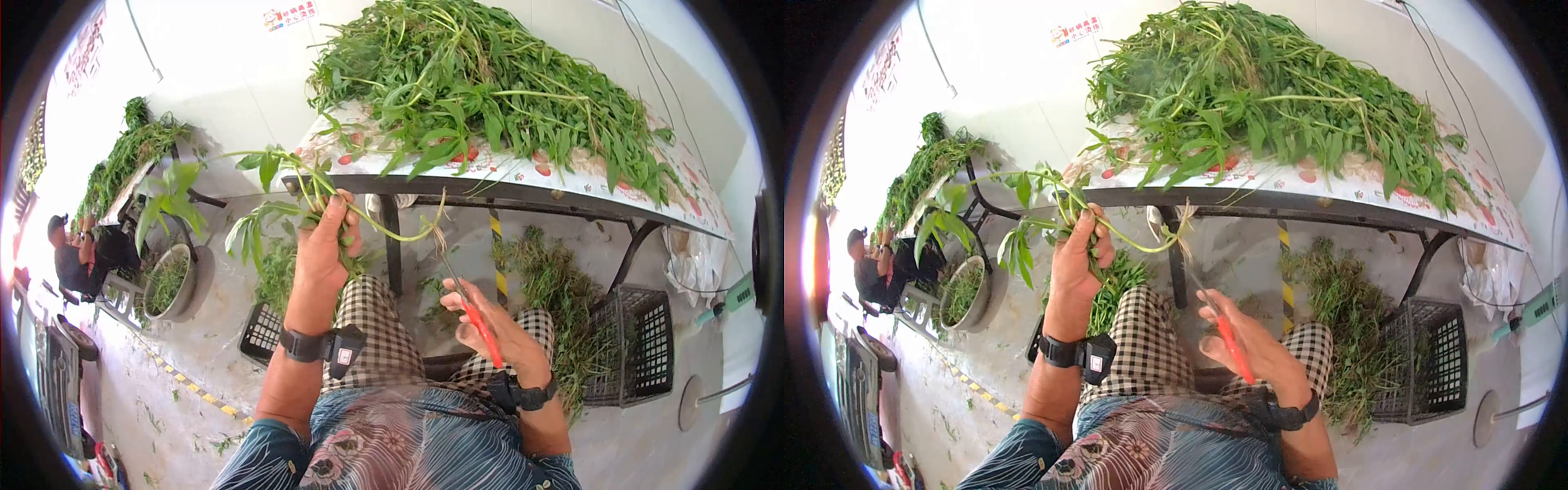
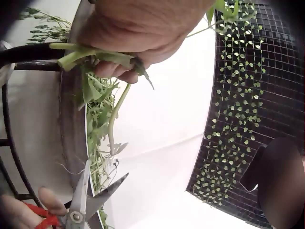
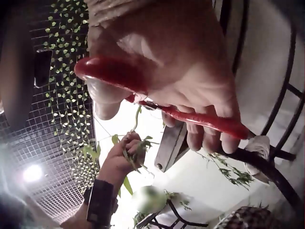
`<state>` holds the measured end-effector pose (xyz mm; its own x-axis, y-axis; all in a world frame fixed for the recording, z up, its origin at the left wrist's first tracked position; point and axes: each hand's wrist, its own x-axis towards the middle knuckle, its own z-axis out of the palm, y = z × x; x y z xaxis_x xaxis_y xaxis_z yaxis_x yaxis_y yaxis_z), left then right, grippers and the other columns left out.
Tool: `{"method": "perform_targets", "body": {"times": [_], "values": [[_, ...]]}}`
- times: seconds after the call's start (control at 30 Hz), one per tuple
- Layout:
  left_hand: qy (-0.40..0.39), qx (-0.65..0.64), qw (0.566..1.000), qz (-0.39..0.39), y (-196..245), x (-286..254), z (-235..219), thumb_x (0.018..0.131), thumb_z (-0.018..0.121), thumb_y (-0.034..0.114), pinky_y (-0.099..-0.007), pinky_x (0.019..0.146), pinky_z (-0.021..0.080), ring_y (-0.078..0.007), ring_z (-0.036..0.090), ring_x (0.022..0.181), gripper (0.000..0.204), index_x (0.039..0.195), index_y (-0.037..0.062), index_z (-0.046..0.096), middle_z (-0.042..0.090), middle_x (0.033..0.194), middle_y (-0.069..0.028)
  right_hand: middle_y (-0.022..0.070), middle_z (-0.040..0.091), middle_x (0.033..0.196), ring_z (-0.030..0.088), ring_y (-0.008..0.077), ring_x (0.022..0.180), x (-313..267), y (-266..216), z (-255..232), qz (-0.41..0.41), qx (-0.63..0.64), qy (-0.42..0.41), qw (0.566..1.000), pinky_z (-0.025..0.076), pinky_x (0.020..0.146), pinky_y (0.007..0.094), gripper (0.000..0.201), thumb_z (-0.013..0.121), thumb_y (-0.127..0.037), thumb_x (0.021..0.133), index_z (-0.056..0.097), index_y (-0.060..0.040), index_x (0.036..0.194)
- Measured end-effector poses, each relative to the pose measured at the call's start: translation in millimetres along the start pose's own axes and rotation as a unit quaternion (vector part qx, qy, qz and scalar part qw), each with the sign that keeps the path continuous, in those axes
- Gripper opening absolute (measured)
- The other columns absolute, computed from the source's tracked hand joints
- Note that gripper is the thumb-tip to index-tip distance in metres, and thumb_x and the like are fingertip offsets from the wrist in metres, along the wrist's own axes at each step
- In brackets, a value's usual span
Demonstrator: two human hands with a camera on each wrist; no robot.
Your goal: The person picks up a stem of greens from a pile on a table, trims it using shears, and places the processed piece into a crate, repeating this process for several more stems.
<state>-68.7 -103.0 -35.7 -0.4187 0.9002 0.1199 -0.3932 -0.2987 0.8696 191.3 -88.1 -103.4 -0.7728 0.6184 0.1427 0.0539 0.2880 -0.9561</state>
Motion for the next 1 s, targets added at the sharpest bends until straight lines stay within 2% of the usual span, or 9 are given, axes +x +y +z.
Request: {"method": "perform_targets", "body": {"times": [0.07,0.1,0.2,0.3,0.4,0.5,0.6,0.8,1.0], "values": [[-0.011,0.01,1.0,-0.001,-3.2,-3.6,2.4,0.089,0.057,0.026,-0.0218,0.045,0.03,-0.0072,0.039,0.052,0.019,0.095,0.0081,0.055,0.05,0.07,0.0011,0.0182,0.045,0.124,0.046,0.0297,0.116,4.6,3.9,6.1,0.009,-0.013,0.0,1.0,0.037,0.095,0.0381,0.071,0.059,-0.031,0.084,0.022,-0.0002,0.136],[0.011,0.02,1.0,-0.011,-5.7,-6.0,4.8,0.088,0.058,0.026,-0.023,0.045,0.031,-0.0082,0.04,0.052,0.02,0.094,0.0078,0.056,0.051,0.07,0.0007,0.0145,0.047,0.12,0.049,0.0244,0.11,6.4,5.2,8.8,0.001,-0.01,0.007,1.0,0.039,0.091,0.035,0.068,0.059,-0.03,0.085,0.023,-0.0014,0.136],[-0.003,0.042,0.999,-0.02,-15.7,-10.9,4.7,0.088,0.058,0.027,-0.0234,0.045,0.031,-0.0087,0.041,0.052,0.021,0.095,0.007,0.057,0.052,0.069,0.0004,0.0119,0.05,0.111,0.051,0.0191,0.099,9.0,-3.6,10.1,0.012,0.07,0.006,0.997,0.041,0.086,0.0299,0.061,0.056,-0.031,0.088,0.028,-0.0021,0.134],[-0.004,0.037,0.999,-0.038,-21.5,-15.0,6.1,0.087,0.06,0.026,-0.0238,0.044,0.032,-0.0094,0.043,0.051,0.022,0.095,0.0062,0.058,0.053,0.068,0.0,0.007,0.054,0.098,0.052,0.0154,0.087,10.4,14.2,17.7,0.047,0.204,0.047,0.977,0.042,0.079,0.0267,0.052,0.054,-0.03,0.09,0.037,-0.0019,0.13],[-0.009,0.04,0.998,-0.042,-25.0,-15.4,3.6,0.086,0.061,0.026,-0.0239,0.043,0.033,-0.0097,0.044,0.05,0.023,0.095,0.006,0.058,0.054,0.068,-0.0004,0.0052,0.055,0.085,0.05,0.0088,0.07,9.5,6.6,18.4,0.041,0.082,0.08,0.993,0.044,0.064,0.0236,0.076,0.046,-0.062,0.082,0.041,-0.0007,0.127],[-0.019,0.041,0.998,-0.04,-25.7,-15.4,3.7,0.086,0.062,0.027,-0.0237,0.043,0.033,-0.0096,0.044,0.051,0.023,0.095,0.0057,0.058,0.054,0.068,-0.0005,0.0049,0.055,0.086,0.054,0.0152,0.079,7.3,3.7,15.6,0.09,0.122,0.078,0.985,0.044,0.074,0.0263,0.064,0.052,-0.052,0.085,0.045,-0.0017,0.124],[-0.024,0.042,0.998,-0.039,-26.1,-15.1,3.4,0.086,0.062,0.027,-0.0234,0.043,0.033,-0.0095,0.044,0.052,0.023,0.095,0.0058,0.058,0.054,0.068,-0.0004,0.0062,0.056,0.086,0.056,0.0161,0.08,4.6,1.5,14.7,0.1,0.11,0.074,0.986,0.044,0.074,0.0266,0.07,0.052,-0.059,0.082,0.046,-0.0023,0.123],[-0.03,0.046,0.998,-0.04,-28.1,-14.6,4.4,0.086,0.062,0.026,-0.0229,0.043,0.033,-0.0092,0.044,0.052,0.023,0.095,0.0055,0.058,0.054,0.068,-0.0004,0.0046,0.056,0.08,0.056,0.0151,0.08,1.7,6.4,14.3,0.089,0.071,0.071,0.991,0.045,0.074,0.0281,0.061,0.052,-0.053,0.084,0.049,-0.0022,0.119],[-0.023,0.05,0.997,-0.054,-29.5,-14.5,4.5,0.086,0.061,0.025,-0.023,0.043,0.033,-0.0095,0.044,0.053,0.021,0.095,0.0057,0.058,0.054,0.068,-0.0004,0.0041,0.055,0.078,0.054,0.0129,0.074,1.0,2.6,15.0,0.088,0.109,0.08,0.987,0.044,0.069,0.0265,0.05,0.055,-0.042,0.086,0.05,-0.0017,0.116]]}}
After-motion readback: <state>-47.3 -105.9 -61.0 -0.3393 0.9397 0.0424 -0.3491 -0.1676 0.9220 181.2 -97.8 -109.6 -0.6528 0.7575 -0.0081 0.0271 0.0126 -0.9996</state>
